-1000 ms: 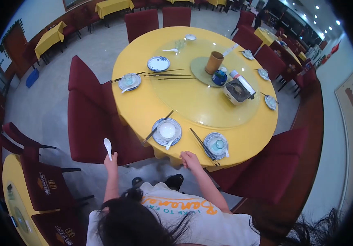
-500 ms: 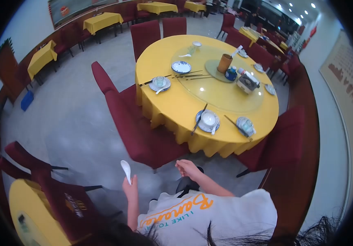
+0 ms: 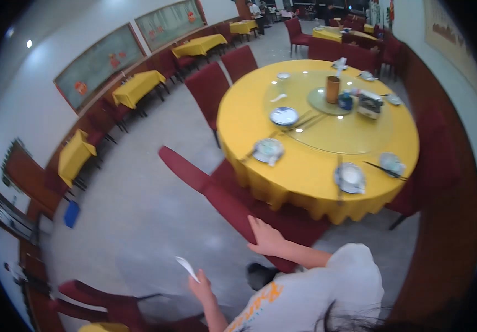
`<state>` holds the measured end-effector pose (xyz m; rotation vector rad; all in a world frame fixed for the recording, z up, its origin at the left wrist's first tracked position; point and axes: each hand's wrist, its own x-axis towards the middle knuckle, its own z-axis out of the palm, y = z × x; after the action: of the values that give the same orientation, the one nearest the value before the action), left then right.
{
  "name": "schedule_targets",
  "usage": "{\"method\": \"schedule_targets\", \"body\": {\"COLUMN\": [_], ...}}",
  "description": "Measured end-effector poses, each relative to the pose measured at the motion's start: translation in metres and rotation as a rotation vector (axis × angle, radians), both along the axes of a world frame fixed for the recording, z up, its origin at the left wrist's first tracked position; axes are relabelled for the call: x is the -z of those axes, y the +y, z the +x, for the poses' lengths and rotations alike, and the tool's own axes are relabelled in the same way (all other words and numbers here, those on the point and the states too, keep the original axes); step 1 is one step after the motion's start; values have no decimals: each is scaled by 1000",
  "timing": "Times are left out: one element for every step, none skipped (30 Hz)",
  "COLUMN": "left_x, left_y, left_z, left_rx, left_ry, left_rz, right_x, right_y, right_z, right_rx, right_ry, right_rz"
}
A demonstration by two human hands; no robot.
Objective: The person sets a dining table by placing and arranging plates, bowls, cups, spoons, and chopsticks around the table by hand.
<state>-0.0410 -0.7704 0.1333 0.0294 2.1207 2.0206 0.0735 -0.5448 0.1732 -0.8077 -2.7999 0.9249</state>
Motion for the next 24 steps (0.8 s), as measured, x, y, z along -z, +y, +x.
{"method": "schedule_targets", "body": {"left_x": [1,-3,-6,-7,-9,-12,-11,-4,-8,-12,-6,3,12,21,29,38,47,60,72,81,90,101,110,118], "left_y": [4,8,11,12,14,18,25,32,45,57,67,76,83,91,100,110,122,127,133,137,141,135,123,106], "left_z": [-27,-56,-77,-95,-118,-146,-172,-197,-214,-229,-248,-268,-286,-305,-322,-338,-354,-372,-393,-422,-455,-488,-517,-538], "left_rx": [5,15,31,58,62,77,97,120,133,143,194,238,276,319,356,390,380,392,404,414,410,397,379,354], "left_ry": [23,3,-37,-90,-76,-66,-64,-30,-53,-80,-100,-118,-137,-227,-316,-404,-457,-523,-581,-632,-616,-603,-598,-605], "left_rz": [-39,-25,-14,-9,-36,-57,-73,-139,-128,-119,-77,-34,12,79,147,216,233,261,291,316,336,340,333,321], "right_x": [5,7,8,13,16,15,14,12,10,6,5,5,5,4,4,2,-9,-20,-15,-6,9,35,10,3], "right_y": [11,21,31,37,44,48,52,56,56,55,54,53,52,51,49,48,48,49,49,49,51,57,54,57], "right_z": [-20,-43,-64,-80,-93,-107,-120,-129,-138,-142,-144,-148,-149,-147,-146,-148,-153,-161,-166,-171,-175,-172,-199,-221], "right_rx": [8,22,14,18,37,38,44,52,70,90,110,124,146,160,170,228,323,420,559,694,853,935,1240,1430], "right_ry": [24,35,43,39,30,6,-26,-68,-102,-124,-145,-164,-123,-84,-44,4,-41,-77,-77,-66,-25,-75,-139,-219], "right_rz": [-29,-55,-52,-55,-53,-69,-81,-91,-85,-67,-64,-59,-46,-33,-17,-32,-119,-199,-242,-291,-154,27,22,116]}}
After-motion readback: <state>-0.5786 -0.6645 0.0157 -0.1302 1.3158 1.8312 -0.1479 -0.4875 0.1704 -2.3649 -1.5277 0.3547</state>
